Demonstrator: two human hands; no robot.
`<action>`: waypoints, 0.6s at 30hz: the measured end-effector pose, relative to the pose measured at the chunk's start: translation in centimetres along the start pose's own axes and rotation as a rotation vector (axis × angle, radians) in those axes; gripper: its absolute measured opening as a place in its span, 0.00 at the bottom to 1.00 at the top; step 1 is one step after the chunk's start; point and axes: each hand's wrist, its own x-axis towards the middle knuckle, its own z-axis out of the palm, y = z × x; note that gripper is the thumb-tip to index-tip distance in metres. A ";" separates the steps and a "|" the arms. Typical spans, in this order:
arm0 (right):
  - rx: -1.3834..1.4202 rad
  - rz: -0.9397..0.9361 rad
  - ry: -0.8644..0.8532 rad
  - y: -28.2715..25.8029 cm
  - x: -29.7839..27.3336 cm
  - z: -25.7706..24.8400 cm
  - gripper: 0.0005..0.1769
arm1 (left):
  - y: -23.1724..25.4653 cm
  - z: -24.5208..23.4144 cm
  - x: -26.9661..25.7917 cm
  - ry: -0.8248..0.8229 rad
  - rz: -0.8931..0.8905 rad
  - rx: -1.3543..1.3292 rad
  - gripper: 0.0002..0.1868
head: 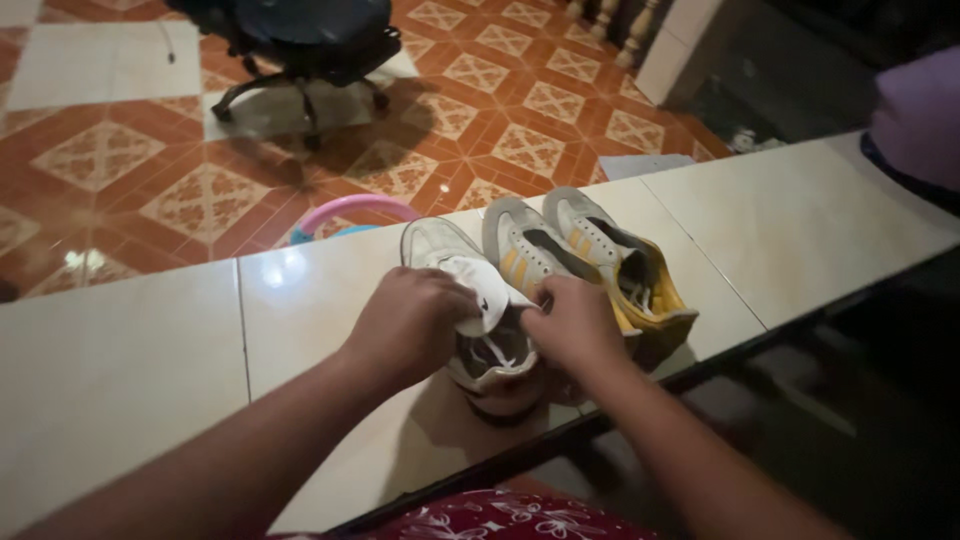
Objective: The person unlaces a pair of grey and yellow sneakers, then re-laces them. They repeat the process with a pair of white sneakers with black stripes, removing and re-threading the laces through the eyelets.
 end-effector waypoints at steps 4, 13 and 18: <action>-0.089 0.009 -0.161 -1.4 0.9 -1.3 0.11 | 0.3 0.1 1.3 -0.280 -0.068 0.199 0.05; -0.014 -0.350 0.026 -5.0 1.3 -1.2 0.22 | 4.1 -0.9 -1.9 0.252 -0.208 -0.188 0.12; 0.054 -0.567 0.170 -7.7 1.4 0.5 0.22 | 6.2 -4.1 -5.1 0.250 -0.536 -0.260 0.15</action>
